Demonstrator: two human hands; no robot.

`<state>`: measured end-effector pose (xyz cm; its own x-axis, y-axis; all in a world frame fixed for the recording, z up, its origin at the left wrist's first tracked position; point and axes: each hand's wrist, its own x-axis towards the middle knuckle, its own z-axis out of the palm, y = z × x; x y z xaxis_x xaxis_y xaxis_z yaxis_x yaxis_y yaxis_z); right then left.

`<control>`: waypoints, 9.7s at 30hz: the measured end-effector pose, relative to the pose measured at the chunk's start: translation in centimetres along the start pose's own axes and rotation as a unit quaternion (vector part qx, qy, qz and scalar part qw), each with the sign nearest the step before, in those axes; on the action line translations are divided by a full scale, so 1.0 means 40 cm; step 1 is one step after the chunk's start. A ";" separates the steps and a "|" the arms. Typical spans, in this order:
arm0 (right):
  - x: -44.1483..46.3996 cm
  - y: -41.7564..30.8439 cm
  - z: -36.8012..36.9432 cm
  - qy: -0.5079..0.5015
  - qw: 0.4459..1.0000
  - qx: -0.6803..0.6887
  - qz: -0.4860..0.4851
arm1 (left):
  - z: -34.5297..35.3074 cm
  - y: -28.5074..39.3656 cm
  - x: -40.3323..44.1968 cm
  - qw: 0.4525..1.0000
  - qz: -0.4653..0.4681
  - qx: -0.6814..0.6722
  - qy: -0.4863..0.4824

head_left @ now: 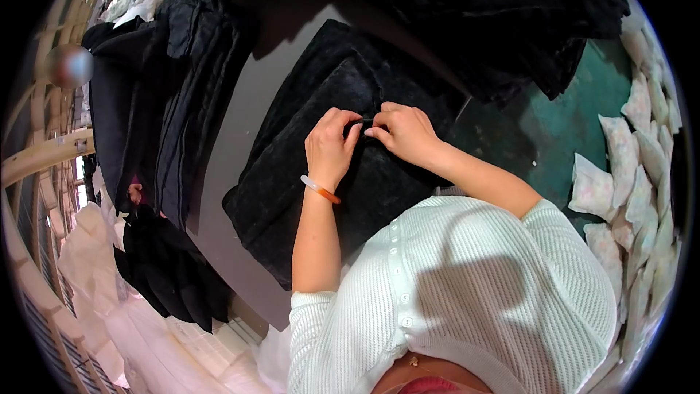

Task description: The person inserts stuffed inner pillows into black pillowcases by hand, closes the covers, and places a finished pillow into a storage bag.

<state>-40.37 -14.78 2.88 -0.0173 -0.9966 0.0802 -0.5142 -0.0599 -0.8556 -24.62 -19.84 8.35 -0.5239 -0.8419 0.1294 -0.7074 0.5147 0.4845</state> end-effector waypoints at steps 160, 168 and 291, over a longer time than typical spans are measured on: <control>0.118 0.269 0.013 0.069 0.985 0.084 0.134 | -0.034 -0.513 -0.956 0.645 -0.485 -0.132 0.575; 0.230 0.079 -0.023 -0.019 0.972 0.091 0.215 | -0.190 -0.547 -0.831 0.729 -0.517 -0.090 0.440; 0.013 -0.128 0.182 -0.082 0.934 -0.243 -0.250 | -0.062 -0.394 -0.946 0.753 -0.630 0.081 0.173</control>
<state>-31.51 -15.42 3.60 0.4408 -0.8480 0.2943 -0.7513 -0.5280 -0.3961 7.54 3.51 -2.03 0.7456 -0.6567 -0.1134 -0.6034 -0.7375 0.3035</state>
